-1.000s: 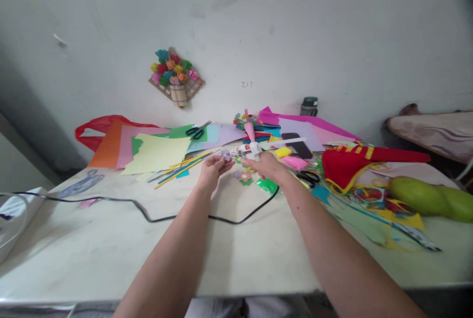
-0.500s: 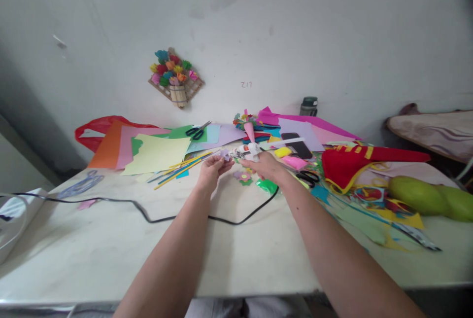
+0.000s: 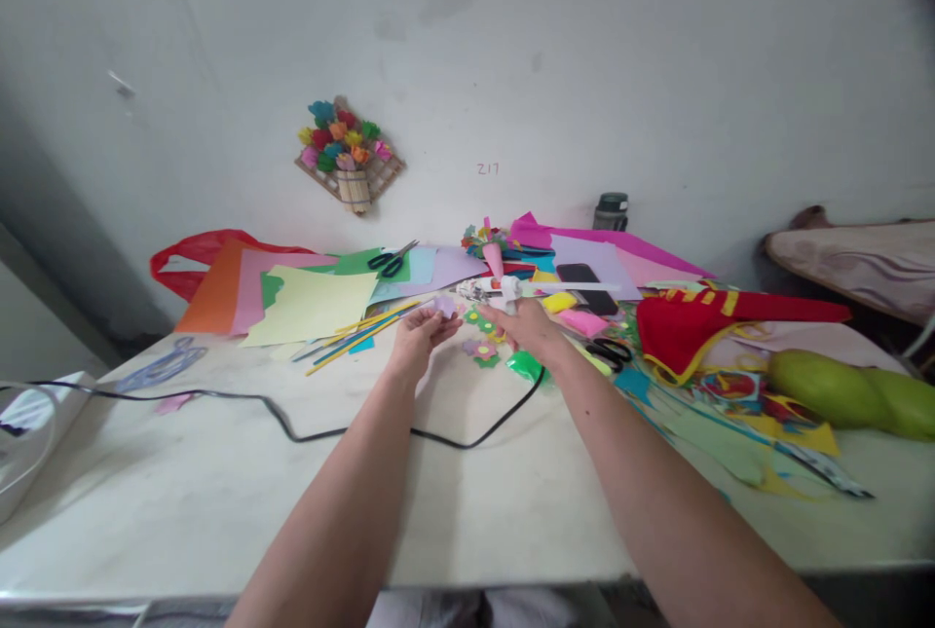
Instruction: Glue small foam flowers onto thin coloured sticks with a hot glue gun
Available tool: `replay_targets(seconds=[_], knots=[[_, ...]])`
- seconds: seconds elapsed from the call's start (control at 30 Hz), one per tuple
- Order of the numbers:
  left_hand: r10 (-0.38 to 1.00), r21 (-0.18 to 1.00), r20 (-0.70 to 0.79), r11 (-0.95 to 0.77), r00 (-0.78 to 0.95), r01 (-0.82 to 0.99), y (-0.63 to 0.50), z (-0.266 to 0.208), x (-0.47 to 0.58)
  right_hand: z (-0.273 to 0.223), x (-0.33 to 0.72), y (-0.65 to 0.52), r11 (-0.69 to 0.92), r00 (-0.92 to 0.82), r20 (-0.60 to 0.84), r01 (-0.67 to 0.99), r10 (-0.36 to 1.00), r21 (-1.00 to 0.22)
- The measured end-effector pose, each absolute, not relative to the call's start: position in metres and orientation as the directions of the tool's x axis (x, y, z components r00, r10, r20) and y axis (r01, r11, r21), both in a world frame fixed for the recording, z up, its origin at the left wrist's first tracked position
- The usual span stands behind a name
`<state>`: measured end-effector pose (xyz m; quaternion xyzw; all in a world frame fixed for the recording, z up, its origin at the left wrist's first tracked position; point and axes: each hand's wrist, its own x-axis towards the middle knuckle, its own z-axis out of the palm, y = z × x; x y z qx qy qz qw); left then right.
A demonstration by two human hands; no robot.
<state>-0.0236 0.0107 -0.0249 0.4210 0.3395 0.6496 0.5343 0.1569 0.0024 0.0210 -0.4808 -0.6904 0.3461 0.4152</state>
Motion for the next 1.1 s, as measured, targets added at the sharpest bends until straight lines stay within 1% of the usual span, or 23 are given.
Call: replay_targets(seconds=[0.13,0.2,0.27,0.37,0.47,0.57,0.63,0.7,0.8,0.97,1.03,1.1], knots=[[0.976,0.878,0.211,-0.214,-0.055,-0.427,0.011,-0.023,-0.029,0.017,0.157,0.007,0.289,-0.149,0.251,0.360,0.957,-0.887],[0.971,0.869,0.228,-0.234,-0.067,-0.436,0.011,-0.022,-0.033,0.014,0.157,0.010,0.303,-0.131,0.273,0.404,0.953,-0.863],[0.964,0.860,0.240,-0.264,-0.110,-0.437,0.012,-0.020,-0.039,0.012,0.156,0.012,0.336,-0.126,0.316,0.477,0.940,-0.812],[0.938,0.830,0.272,-0.343,-0.216,-0.440,0.013,-0.015,-0.049,0.009,0.153,0.013,0.352,-0.159,0.330,0.639,0.930,-0.684],[0.898,0.782,0.315,-0.429,-0.307,-0.452,0.012,-0.008,-0.060,0.004,0.143,0.013,0.403,-0.298,0.279,0.765,0.913,-0.503],[0.879,0.766,0.322,-0.460,-0.353,-0.448,0.010,0.001,-0.066,-0.003,0.128,0.010,0.510,-0.440,0.267,0.794,0.857,-0.330],[0.881,0.773,0.335,-0.459,-0.333,-0.437,0.009,0.005,-0.065,-0.009,0.115,0.006,0.547,-0.492,0.251,0.799,0.834,-0.251],[0.892,0.788,0.342,-0.444,-0.296,-0.426,0.008,0.007,-0.061,-0.013,0.103,0.002,0.570,-0.520,0.248,0.793,0.817,-0.214],[0.919,0.814,0.311,-0.390,-0.244,-0.430,0.007,0.005,-0.049,-0.016,0.087,-0.005,0.551,-0.510,0.235,0.817,0.827,-0.167],[0.952,0.849,0.244,-0.303,-0.186,-0.433,0.007,-0.002,-0.034,-0.011,0.080,-0.009,0.590,-0.541,0.304,0.802,0.784,-0.094],[0.957,0.860,0.233,-0.287,-0.176,-0.422,0.007,-0.005,-0.033,-0.003,0.088,-0.004,0.578,-0.533,0.295,0.811,0.793,-0.088],[0.960,0.868,0.224,-0.275,-0.168,-0.414,0.008,-0.007,-0.032,0.007,0.104,0.004,0.525,-0.469,0.306,0.841,0.828,-0.133]])
